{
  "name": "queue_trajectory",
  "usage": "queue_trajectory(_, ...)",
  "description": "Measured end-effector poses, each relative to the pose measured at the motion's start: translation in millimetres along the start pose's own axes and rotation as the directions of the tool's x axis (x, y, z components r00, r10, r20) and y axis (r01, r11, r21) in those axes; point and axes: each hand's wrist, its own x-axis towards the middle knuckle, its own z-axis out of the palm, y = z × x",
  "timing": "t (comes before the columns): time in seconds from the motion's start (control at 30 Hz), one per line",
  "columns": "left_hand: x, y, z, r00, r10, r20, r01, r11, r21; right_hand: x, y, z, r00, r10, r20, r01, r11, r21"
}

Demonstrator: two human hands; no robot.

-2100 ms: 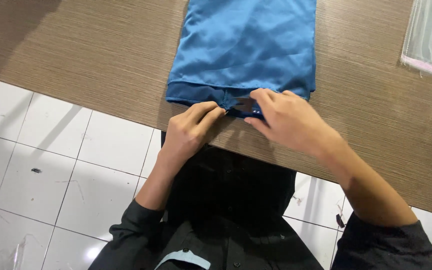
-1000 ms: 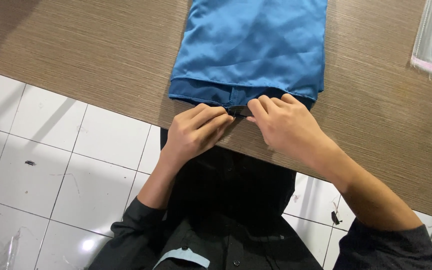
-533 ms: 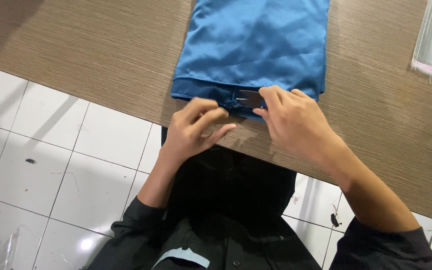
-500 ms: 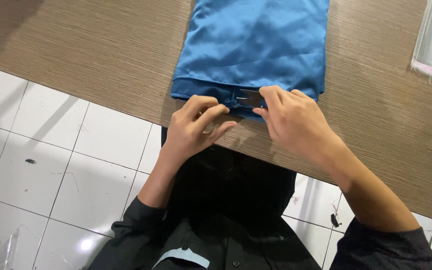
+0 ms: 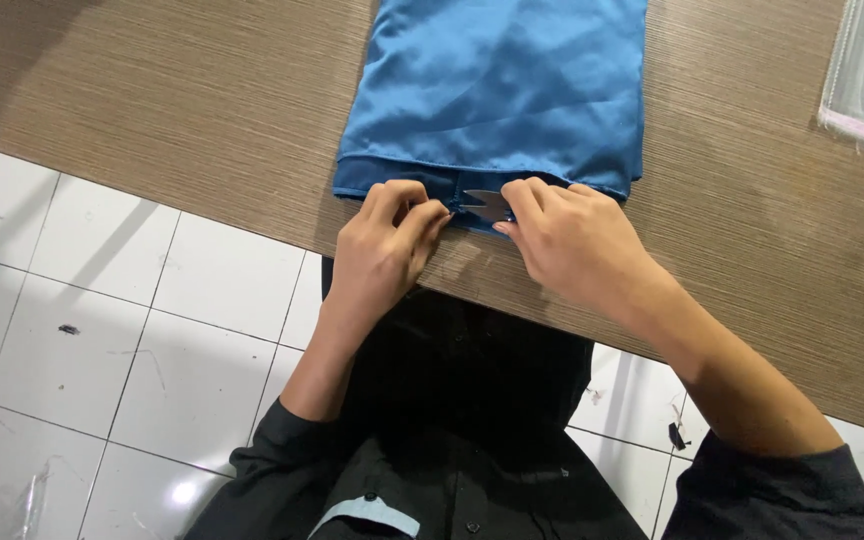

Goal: Trimming loose threads from blue fabric garments using small scissors on a workbench.

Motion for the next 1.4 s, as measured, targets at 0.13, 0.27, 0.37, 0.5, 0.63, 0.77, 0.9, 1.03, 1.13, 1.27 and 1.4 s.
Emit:
queue_trajectory(0.13,0,-1,3,0.997,-0.029,0.078,0.030,0.999,-0.016,-1,-4,0,1.000,-0.018,0.014,0.019,0.997,-0.081)
queue_trajectory(0.27,-1,0,3,0.995,-0.031,0.090,0.034,0.999,-0.034,1,-7,1,1.000,-0.011,0.009,0.012,0.998,-0.065)
queue_trajectory(0.37,-4,1,3,0.995,-0.032,0.095,0.037,0.998,-0.052,1,-9,3,1.000,-0.024,0.010,0.025,0.998,-0.049)
queue_trajectory(0.5,-6,0,5,0.996,-0.002,0.091,0.006,0.999,-0.045,3,-13,5,0.999,-0.040,-0.007,0.040,0.995,-0.094)
queue_trajectory(0.63,-9,-3,6,0.996,0.022,0.089,-0.018,0.999,-0.043,5,-16,6,0.999,-0.047,-0.015,0.047,0.998,-0.049)
queue_trajectory(0.77,-7,1,2,0.995,0.017,0.094,-0.009,0.996,-0.086,5,-17,4,0.998,-0.055,-0.015,0.054,0.996,-0.068)
queue_trajectory(0.9,-10,-6,3,0.996,0.060,0.066,-0.048,0.986,-0.161,4,-14,6,0.999,-0.048,-0.012,0.047,0.999,-0.026)
queue_trajectory(1.03,-16,-8,2,0.997,0.078,-0.006,-0.078,0.970,-0.229,6,-7,-15,0.999,-0.012,0.037,0.009,0.997,0.072)
queue_trajectory(1.13,5,-2,-6,0.989,0.149,-0.021,-0.151,0.973,-0.173,5,5,-41,0.992,0.102,0.077,-0.110,0.989,0.100)
queue_trajectory(1.27,22,3,0,0.975,0.221,0.013,-0.219,0.972,-0.079,3,12,-35,0.985,0.153,0.083,-0.162,0.981,0.108)
queue_trajectory(1.4,24,-4,9,0.979,0.186,0.089,-0.183,0.982,-0.037,7,8,-31,0.961,0.205,0.184,-0.256,0.910,0.327)
